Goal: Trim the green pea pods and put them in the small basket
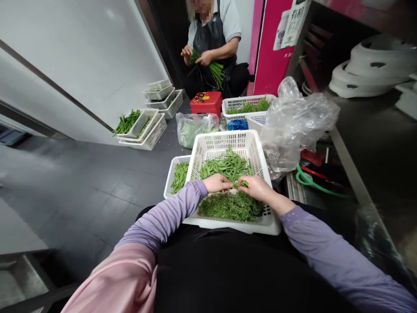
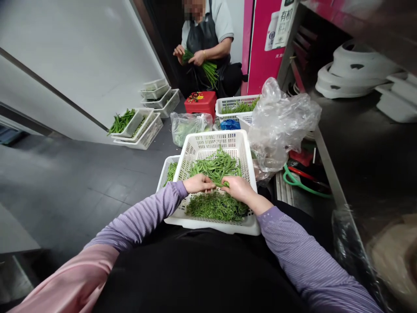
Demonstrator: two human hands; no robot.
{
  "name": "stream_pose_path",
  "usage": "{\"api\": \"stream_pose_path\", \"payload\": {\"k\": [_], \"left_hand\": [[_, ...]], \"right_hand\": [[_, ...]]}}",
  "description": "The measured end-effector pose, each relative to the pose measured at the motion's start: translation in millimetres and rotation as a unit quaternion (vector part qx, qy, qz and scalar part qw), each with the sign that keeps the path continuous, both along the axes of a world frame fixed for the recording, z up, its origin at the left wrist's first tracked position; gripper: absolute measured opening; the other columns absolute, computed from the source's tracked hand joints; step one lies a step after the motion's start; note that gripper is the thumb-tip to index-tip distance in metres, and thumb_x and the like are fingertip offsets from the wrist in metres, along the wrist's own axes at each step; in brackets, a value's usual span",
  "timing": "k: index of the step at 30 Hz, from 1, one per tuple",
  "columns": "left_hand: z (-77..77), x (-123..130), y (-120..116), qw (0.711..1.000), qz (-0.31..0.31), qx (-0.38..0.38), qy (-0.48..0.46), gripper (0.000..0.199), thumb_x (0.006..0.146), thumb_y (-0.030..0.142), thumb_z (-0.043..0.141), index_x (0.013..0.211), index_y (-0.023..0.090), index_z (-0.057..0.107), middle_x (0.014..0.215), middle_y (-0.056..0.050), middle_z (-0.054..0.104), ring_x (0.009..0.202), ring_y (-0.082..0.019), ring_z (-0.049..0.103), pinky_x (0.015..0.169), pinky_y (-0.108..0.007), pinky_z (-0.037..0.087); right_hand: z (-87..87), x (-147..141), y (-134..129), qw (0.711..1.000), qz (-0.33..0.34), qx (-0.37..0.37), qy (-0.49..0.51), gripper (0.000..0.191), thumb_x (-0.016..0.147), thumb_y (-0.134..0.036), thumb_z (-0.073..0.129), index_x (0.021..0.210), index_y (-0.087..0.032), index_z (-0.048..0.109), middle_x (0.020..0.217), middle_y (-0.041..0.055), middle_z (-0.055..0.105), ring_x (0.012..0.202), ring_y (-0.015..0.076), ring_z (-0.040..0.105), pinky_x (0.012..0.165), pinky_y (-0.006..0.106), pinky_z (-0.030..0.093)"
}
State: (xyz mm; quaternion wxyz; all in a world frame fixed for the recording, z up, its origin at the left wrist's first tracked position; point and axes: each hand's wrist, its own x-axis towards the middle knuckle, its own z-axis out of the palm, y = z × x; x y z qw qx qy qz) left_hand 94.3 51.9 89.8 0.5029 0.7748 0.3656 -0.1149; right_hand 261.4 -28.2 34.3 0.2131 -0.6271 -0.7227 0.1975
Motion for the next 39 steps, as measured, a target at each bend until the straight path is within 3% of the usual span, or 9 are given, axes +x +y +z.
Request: {"api": "stream_pose_path", "payload": {"k": [6, 12, 17, 20, 23, 26, 31, 36, 39], "left_hand": [[7.4, -19.5, -8.9, 0.978, 0.056, -0.184, -0.079, 0.029, 0.078, 0.032, 0.043, 0.082, 0.009, 0.060, 0.059, 0.000, 0.054, 0.043, -0.005, 0.043, 0.044, -0.018, 0.035], [14.8, -16.4, -14.3, 0.962, 0.040, -0.229, -0.144, 0.023, 0.077, 0.025, 0.040, 0.080, 0.009, 0.057, 0.054, 0.002, 0.046, 0.039, -0.005, 0.040, 0.039, -0.019, 0.034], [11.5, -11.8, -27.3, 0.930, 0.125, -0.268, -0.216, 0.016, 0.077, 0.027, 0.040, 0.068, 0.014, 0.045, 0.048, 0.008, 0.026, 0.034, -0.002, 0.021, 0.033, -0.017, 0.021], [-12.2, -14.6, -34.8, 0.949, 0.143, -0.229, -0.165, 0.016, 0.075, 0.025, 0.037, 0.066, 0.015, 0.043, 0.046, 0.008, 0.023, 0.033, -0.003, 0.019, 0.034, -0.017, 0.018], [-39.4, -27.5, -36.5, 0.989, 0.111, -0.101, -0.001, 0.017, 0.074, 0.021, 0.037, 0.064, 0.013, 0.048, 0.046, 0.005, 0.035, 0.036, -0.004, 0.028, 0.037, -0.018, 0.024], [-48.6, -39.7, -34.7, 0.994, 0.065, 0.007, 0.089, 0.012, 0.068, 0.017, 0.045, 0.073, 0.011, 0.055, 0.056, 0.002, 0.047, 0.045, -0.006, 0.039, 0.046, -0.019, 0.034], [-20.7, -22.3, -33.8, 0.994, 0.051, 0.032, -0.091, 0.035, 0.073, 0.027, 0.050, 0.105, 0.014, 0.049, 0.087, -0.002, 0.053, 0.057, -0.006, 0.047, 0.052, -0.018, 0.038], [10.3, -2.7, -28.1, 0.992, 0.036, -0.041, -0.113, 0.024, 0.079, 0.028, 0.038, 0.062, 0.014, 0.046, 0.054, 0.003, 0.044, 0.041, -0.004, 0.037, 0.042, -0.017, 0.032], [26.0, -5.0, -17.6, 0.966, -0.028, -0.215, -0.138, 0.026, 0.076, 0.029, 0.044, 0.054, 0.015, 0.039, 0.047, 0.004, 0.038, 0.037, -0.004, 0.033, 0.037, -0.018, 0.026]], "right_hand": [[-1.0, 0.9, -0.3, 0.999, 0.011, -0.007, 0.032, 0.010, 0.070, -0.031, 0.060, 0.077, -0.024, 0.059, 0.069, -0.0010, 0.062, 0.063, 0.0153, 0.055, 0.057, 0.024, 0.036], [1.8, 3.6, -0.8, 0.996, 0.014, -0.014, 0.093, 0.011, 0.069, -0.031, 0.059, 0.075, -0.022, 0.058, 0.068, -0.0017, 0.060, 0.064, 0.0152, 0.053, 0.060, 0.025, 0.037], [9.6, -3.8, -4.8, 0.974, -0.005, -0.039, 0.222, 0.016, 0.066, -0.034, 0.060, 0.072, -0.020, 0.055, 0.057, -0.0040, 0.055, 0.055, 0.0135, 0.050, 0.056, 0.026, 0.038], [13.7, -10.0, -7.6, 0.924, -0.024, -0.116, 0.363, 0.020, 0.066, -0.035, 0.061, 0.072, -0.020, 0.050, 0.046, -0.0058, 0.050, 0.044, 0.0120, 0.047, 0.047, 0.024, 0.037], [16.6, -9.9, -7.5, 0.857, -0.043, -0.144, 0.492, 0.024, 0.064, -0.035, 0.063, 0.069, -0.019, 0.046, 0.049, -0.0051, 0.051, 0.043, 0.0110, 0.048, 0.043, 0.023, 0.039], [17.2, -7.4, -5.1, 0.814, -0.061, -0.147, 0.558, 0.027, 0.062, -0.034, 0.066, 0.068, -0.019, 0.045, 0.053, -0.0049, 0.052, 0.042, 0.0095, 0.048, 0.041, 0.022, 0.038], [14.4, -12.7, -4.6, 0.805, -0.054, -0.174, 0.565, 0.027, 0.061, -0.034, 0.068, 0.067, -0.018, 0.046, 0.052, -0.0042, 0.054, 0.041, 0.0091, 0.048, 0.039, 0.022, 0.039], [13.7, -3.0, -2.1, 0.760, -0.044, -0.218, 0.611, 0.027, 0.063, -0.035, 0.068, 0.068, -0.016, 0.049, 0.053, -0.0040, 0.052, 0.041, 0.0081, 0.048, 0.038, 0.021, 0.038], [11.3, 8.3, 2.9, 0.702, -0.054, -0.266, 0.658, 0.030, 0.067, -0.044, 0.063, 0.073, -0.016, 0.053, 0.053, -0.0050, 0.048, 0.039, 0.0065, 0.044, 0.035, 0.019, 0.035]]}}
